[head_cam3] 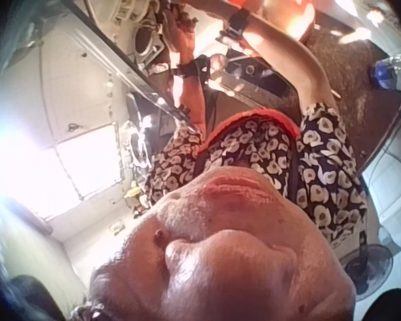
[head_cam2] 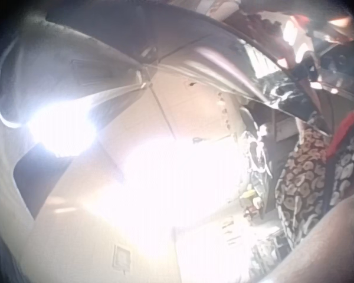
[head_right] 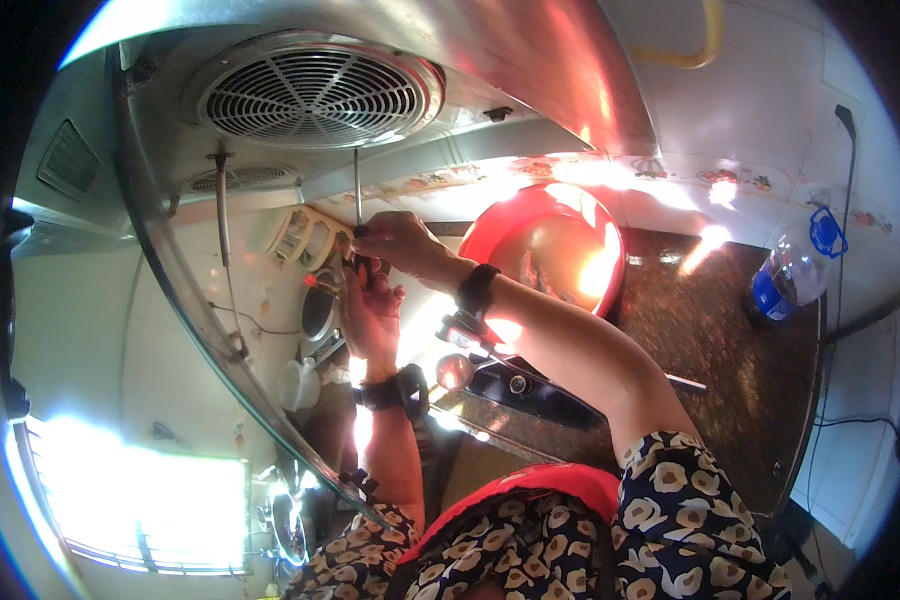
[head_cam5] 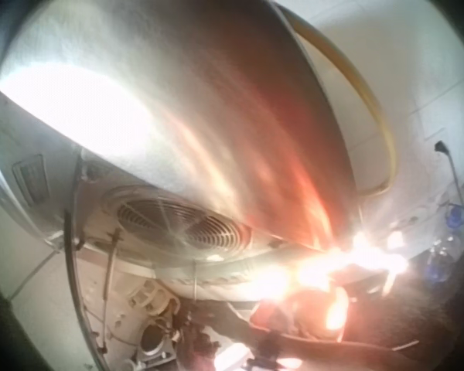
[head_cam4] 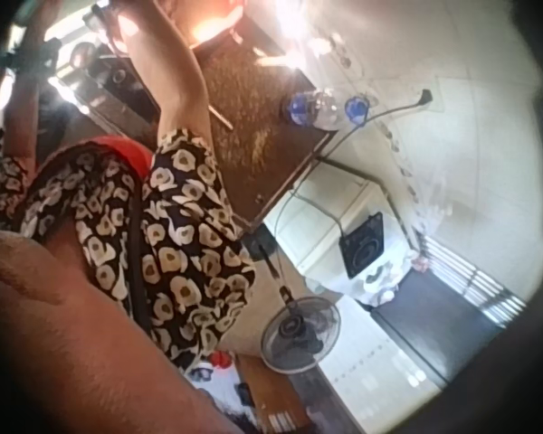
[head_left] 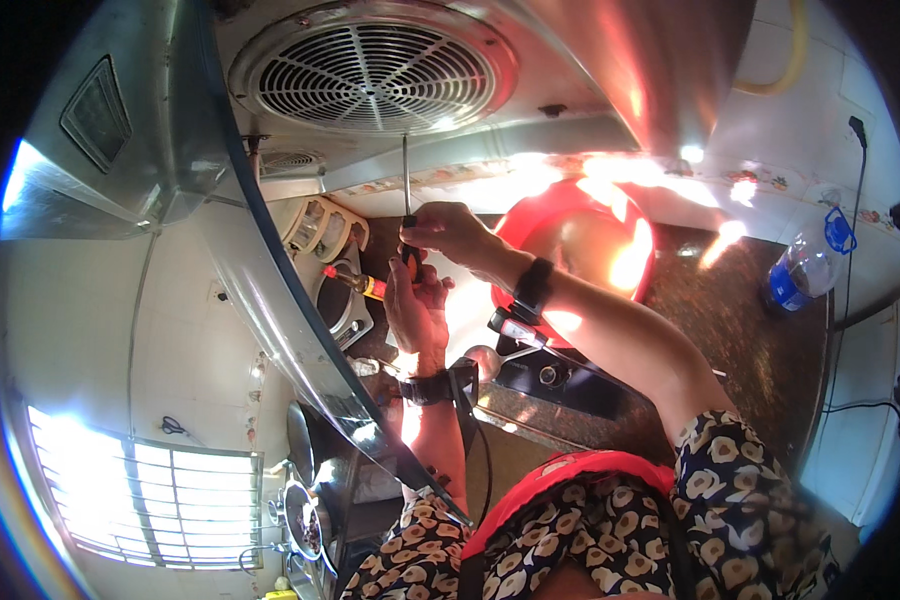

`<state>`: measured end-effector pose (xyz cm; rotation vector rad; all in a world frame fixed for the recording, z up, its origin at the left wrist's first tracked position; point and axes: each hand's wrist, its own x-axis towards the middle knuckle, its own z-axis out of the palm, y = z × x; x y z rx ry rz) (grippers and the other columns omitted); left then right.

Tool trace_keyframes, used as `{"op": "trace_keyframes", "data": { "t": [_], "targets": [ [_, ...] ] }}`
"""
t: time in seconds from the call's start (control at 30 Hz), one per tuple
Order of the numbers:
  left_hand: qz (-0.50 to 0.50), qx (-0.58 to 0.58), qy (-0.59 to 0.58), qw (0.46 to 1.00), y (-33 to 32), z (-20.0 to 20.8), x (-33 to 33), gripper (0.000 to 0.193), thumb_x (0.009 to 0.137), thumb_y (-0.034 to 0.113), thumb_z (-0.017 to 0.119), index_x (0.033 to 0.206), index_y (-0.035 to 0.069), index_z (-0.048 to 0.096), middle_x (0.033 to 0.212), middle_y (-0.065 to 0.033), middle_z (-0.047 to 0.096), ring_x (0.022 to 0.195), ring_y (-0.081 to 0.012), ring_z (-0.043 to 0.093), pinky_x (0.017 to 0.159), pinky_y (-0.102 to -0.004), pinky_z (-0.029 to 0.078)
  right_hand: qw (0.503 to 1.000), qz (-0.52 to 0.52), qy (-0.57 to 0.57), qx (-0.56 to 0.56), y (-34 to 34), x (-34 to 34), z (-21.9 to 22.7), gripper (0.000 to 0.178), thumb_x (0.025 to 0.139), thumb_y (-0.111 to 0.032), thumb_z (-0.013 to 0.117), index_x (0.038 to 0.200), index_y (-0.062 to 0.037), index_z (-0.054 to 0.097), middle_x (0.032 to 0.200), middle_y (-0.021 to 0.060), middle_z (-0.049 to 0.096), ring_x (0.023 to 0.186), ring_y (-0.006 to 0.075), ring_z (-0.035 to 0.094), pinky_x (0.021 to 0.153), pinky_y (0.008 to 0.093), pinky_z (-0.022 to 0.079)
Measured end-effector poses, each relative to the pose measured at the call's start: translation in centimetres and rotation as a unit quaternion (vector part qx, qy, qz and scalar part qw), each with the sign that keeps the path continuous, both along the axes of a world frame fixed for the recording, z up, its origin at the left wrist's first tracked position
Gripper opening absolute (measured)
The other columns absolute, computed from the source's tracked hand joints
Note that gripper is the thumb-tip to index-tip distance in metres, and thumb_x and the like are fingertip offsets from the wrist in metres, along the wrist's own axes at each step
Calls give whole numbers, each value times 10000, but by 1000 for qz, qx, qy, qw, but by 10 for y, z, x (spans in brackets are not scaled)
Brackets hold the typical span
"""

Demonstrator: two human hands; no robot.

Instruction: The person uses a screwdriver to remove screws from the underside of a kitchen range hood. They work on multiple screw locations, unscrewing each one and setting the screwdriver down briefly before continuing.

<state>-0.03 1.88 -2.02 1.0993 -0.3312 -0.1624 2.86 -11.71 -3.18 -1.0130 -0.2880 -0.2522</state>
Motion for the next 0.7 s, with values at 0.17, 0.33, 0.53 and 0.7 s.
{"op": "trace_keyframes", "data": {
  "t": [0.17, 0.33, 0.53, 0.7],
  "targets": [
    [-15, -62, 46, 997, 3, -5, 4, 302, 1011, 344, 500, 1088, 76, 617, 1002, -21, 646, 722, -92, 547, 629, -333, 495, 999, -47, -4, -16, 6, 6, -8, 233, 815, -182, 749, 884, 20, 655, 789, 55, 662, 729, 120, 608, 622, 286, 489],
    [1, -57, 54, 997, 5, -10, 2, 294, 1015, 328, 494, 1101, 70, 607, 991, -20, 642, 727, -96, 544, 635, -338, 498, 1000, -20, -10, 9, 7, 4, -13, 243, 800, -173, 764, 936, 6, 669, 815, 51, 673, 768, 117, 616, 664, 286, 497],
    [-5, -52, 56, 997, 14, -17, -2, 296, 1022, 322, 469, 1129, 82, 604, 1005, -25, 656, 760, -108, 569, 644, -352, 509, 993, -93, -36, -66, 15, 1, -20, 250, 807, -187, 756, 949, 3, 674, 804, 67, 671, 752, 117, 610, 643, 294, 493],
    [-48, -78, 49, 995, 22, -23, 0, 293, 1025, 327, 448, 1129, 104, 606, 1022, -8, 672, 871, -125, 630, 729, -404, 525, 989, -120, -48, -76, 20, -2, -22, 297, 788, -265, 755, 916, -8, 679, 775, 116, 666, 708, 194, 631, 627, 335, 497]
  ]
}}
